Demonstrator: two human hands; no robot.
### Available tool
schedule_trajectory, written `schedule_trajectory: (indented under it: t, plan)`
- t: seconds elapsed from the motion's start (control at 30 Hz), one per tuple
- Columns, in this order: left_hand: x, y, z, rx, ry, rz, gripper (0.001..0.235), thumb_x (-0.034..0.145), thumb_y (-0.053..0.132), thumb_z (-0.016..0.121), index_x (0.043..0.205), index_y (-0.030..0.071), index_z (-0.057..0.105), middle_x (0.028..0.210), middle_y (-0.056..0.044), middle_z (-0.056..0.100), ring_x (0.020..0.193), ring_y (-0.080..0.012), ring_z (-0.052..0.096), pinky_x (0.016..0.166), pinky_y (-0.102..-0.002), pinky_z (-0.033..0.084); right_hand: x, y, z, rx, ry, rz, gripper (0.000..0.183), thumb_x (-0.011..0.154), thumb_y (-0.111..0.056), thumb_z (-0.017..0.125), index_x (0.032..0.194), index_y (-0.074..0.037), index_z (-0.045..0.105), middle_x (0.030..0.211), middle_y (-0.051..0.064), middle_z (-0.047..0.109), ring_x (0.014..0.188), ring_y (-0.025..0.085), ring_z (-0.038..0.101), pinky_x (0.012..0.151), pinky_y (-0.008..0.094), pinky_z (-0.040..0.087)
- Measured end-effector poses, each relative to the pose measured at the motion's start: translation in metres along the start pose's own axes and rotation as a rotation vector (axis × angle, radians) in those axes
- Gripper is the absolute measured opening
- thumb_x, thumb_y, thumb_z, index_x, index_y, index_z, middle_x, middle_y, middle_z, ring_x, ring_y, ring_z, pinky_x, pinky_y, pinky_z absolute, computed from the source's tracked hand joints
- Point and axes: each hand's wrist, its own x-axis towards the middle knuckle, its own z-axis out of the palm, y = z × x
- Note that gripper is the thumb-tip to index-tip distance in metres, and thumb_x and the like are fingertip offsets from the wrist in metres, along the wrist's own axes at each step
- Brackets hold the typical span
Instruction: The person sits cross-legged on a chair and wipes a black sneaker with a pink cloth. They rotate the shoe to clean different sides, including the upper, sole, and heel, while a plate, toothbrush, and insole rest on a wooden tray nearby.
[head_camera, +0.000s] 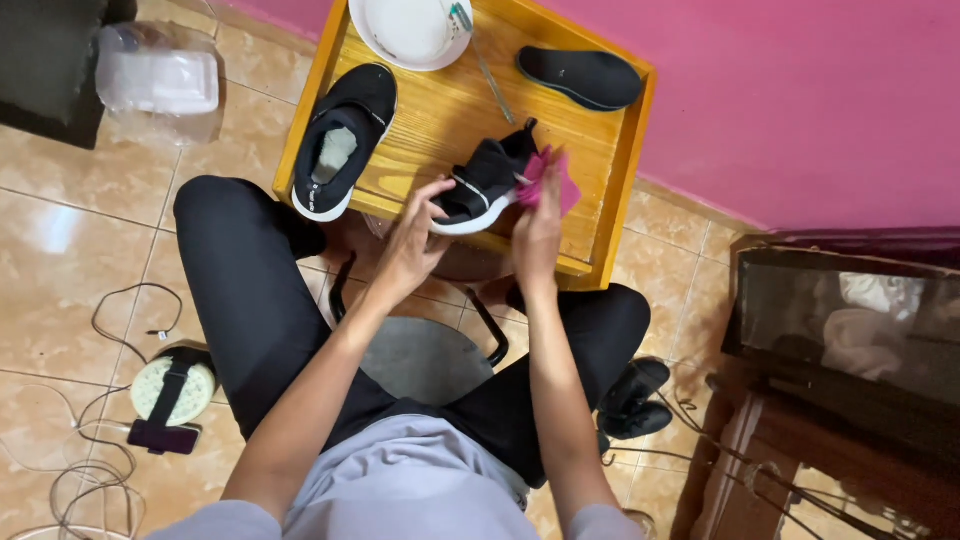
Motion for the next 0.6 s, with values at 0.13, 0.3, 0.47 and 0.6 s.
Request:
schedule_trajectory:
  t: [0.13,0.3,0.47,0.6]
  plan:
    - [0.002,-0.001,-0.003,-0.001,0.011,0.002,0.025,0.087,-0.002,0.073,0.1,0.003,0.052,0.144,-0.012,0.054,0.137,-0.0373,0.051,0.111,-0.044,0.046,-0.006,0.003,0.014,-0.005,0.028,-0.022,0.061,0.09,0.021,0.039,0.15,0.009,0.041,0.152,0.034,0.042,0.144,0.044,0.039,0.123,0.05,0.03]
    - [0.002,-0.013,-0.003,0.054,0.07,-0.001,0.026,0.085,-0.003,0.072,0.101,0.003,0.053,0.141,-0.012,0.053,0.135,-0.0371,0.053,0.107,-0.045,0.05,-0.057,-0.009,0.024,0.0,-0.031,-0.075,0.064,0.083,0.021,0.046,0.145,0.006,0.049,0.149,0.029,0.049,0.141,0.038,0.047,0.121,0.044,0.036]
    - [0.002,-0.011,-0.006,0.017,-0.008,0.041,0.03,0.082,-0.007,0.071,0.103,0.003,0.052,0.141,-0.012,0.051,0.139,-0.0382,0.048,0.111,-0.045,0.047,-0.066,0.096,0.0,0.296,0.04,0.319,0.031,0.092,0.001,0.052,0.119,-0.007,0.066,0.116,0.016,0.065,0.112,0.029,0.06,0.104,0.044,0.044]
    - [0.003,0.006,-0.013,0.021,-0.009,0.028,0.03,0.083,-0.006,0.071,0.104,0.004,0.054,0.14,-0.011,0.051,0.14,-0.0364,0.048,0.11,-0.045,0.047,-0.009,0.121,-0.036,0.637,0.455,0.658,0.022,0.077,-0.016,0.064,0.099,-0.017,0.069,0.088,0.002,0.067,0.076,0.018,0.063,0.076,0.036,0.048]
